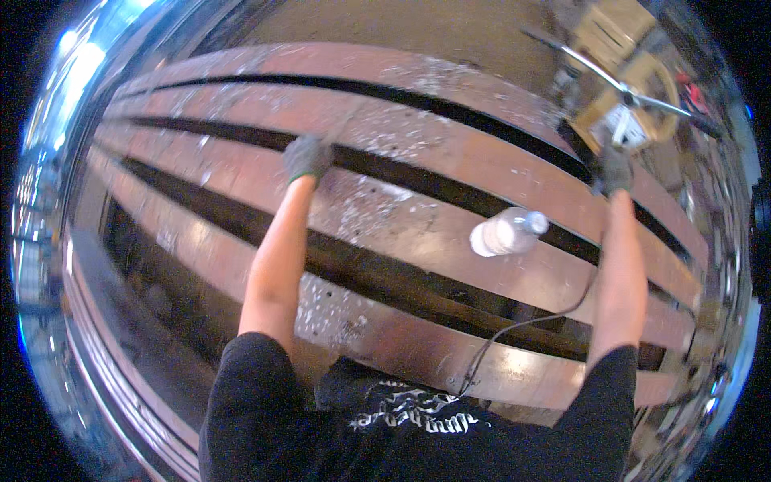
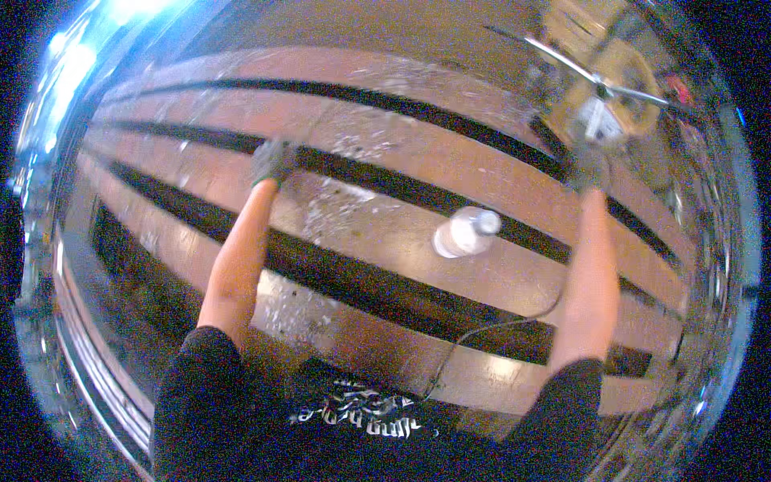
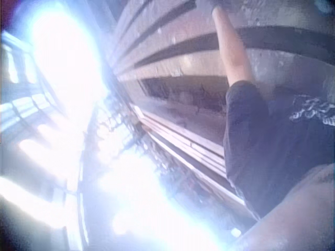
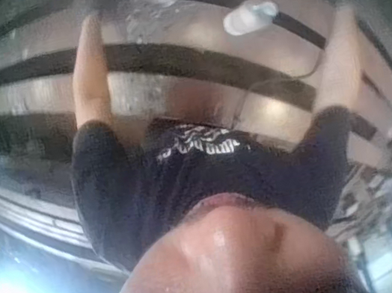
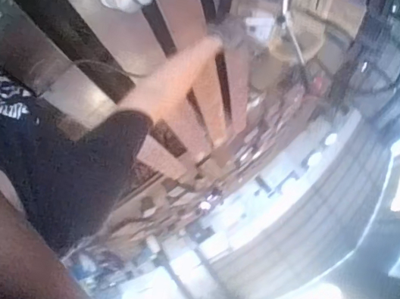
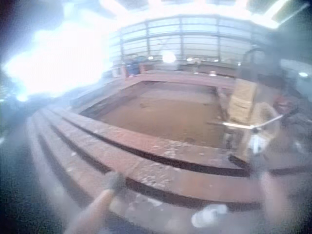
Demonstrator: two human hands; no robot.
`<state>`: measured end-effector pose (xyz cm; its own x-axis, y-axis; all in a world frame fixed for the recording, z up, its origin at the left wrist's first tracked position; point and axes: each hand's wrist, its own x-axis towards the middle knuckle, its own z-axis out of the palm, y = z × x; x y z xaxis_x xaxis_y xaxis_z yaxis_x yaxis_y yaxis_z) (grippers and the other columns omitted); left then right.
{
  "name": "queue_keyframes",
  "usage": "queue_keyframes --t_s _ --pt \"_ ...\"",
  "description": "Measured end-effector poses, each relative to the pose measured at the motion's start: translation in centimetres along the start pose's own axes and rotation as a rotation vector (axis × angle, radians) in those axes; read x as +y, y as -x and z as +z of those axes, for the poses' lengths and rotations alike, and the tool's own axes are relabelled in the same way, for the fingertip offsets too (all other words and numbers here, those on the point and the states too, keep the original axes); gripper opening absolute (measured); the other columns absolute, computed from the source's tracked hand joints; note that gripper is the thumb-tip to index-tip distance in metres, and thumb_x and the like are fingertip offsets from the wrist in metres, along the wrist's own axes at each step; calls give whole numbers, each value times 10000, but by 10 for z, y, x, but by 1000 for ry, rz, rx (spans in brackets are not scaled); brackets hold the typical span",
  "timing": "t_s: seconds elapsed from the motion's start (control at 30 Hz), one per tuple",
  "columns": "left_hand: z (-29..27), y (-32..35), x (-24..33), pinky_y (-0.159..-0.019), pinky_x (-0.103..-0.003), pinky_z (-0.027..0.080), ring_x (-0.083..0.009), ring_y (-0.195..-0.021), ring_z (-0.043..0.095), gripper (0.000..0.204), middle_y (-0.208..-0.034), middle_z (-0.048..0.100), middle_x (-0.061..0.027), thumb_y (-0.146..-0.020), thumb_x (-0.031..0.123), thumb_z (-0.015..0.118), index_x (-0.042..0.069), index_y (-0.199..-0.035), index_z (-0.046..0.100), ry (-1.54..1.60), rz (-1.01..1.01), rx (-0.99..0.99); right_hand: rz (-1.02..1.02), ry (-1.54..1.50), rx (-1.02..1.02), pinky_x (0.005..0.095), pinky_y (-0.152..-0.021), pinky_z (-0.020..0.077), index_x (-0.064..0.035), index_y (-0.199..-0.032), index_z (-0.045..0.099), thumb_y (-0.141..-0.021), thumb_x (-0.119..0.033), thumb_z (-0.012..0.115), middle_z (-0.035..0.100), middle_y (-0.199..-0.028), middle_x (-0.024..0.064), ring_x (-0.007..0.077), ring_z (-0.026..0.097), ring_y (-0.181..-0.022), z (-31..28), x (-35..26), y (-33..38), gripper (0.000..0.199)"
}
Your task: The person uses a handheld drill press to drill holes into long metal beams. They repeatedly position the drill, apply a liquid from a bottle, and operate the machine to create holes along the beams.
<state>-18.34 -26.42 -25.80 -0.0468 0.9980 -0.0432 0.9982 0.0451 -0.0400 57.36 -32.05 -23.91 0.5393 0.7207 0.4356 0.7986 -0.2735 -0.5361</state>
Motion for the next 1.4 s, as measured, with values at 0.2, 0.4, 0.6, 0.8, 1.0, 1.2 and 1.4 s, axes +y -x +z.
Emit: queue_keyframes --t_s 0.2,0.4,0.6,0.8,1.0,1.2,1.4 --pt "7 0 15 -825 -560 541 -456 -972 684 309 -999 696 -242 -1011 328 566 37 -1022 668 129 140 219 241 -326 108 457 -888 521 -44 -1231 710 -994 -450 622 736 -1120 229 383 694 -1042 12 -89 58 478" --pt "-99 30 185 -707 -499 535 -334 -825 726 257 -889 721 -191 -1035 275 550 45 -1148 575 795 287 -77 212 -235 198 486 -906 513 -30 -1233 703 -977 -507 603 725 -1072 280 470 676 -1063 0 -101 71 551" --pt "-72 -10 413 -754 -481 554 -370 -840 706 307 -935 719 -223 -951 203 599 -8 -1172 631 1074 591 -26 214 -159 216 507 -851 533 -10 -1193 708 -971 -523 596 713 -1007 310 495 681 -998 7 -97 71 570" --pt "-8 -109 454 -781 -507 569 -408 -880 719 418 -1024 743 -234 -948 154 573 61 -1352 629 388 1063 254 194 -195 218 528 -837 532 12 -1133 697 -982 -526 567 717 -969 300 492 683 -967 26 -123 57 573" --pt "-30 -42 472 -836 -556 551 -441 -949 718 495 -1029 711 -308 -958 209 565 -32 -1387 509 805 727 -191 223 -201 235 542 -832 532 16 -1122 695 -989 -509 565 712 -999 307 496 676 -983 18 -108 68 557" --pt "6 -50 427 -909 -578 525 -511 -1045 673 367 -1086 687 -338 -980 225 529 -26 -1248 541 478 729 -113 231 -179 231 535 -831 531 14 -1109 699 -986 -517 567 712 -967 308 501 676 -970 18 -110 67 561" --pt "-1 -9 379 -864 -639 499 -554 -1012 657 271 -1027 684 -360 -983 200 499 -17 -1146 512 473 764 -88 269 -210 230 512 -814 529 18 -1114 704 -985 -505 587 721 -936 291 482 686 -964 19 -110 70 551"
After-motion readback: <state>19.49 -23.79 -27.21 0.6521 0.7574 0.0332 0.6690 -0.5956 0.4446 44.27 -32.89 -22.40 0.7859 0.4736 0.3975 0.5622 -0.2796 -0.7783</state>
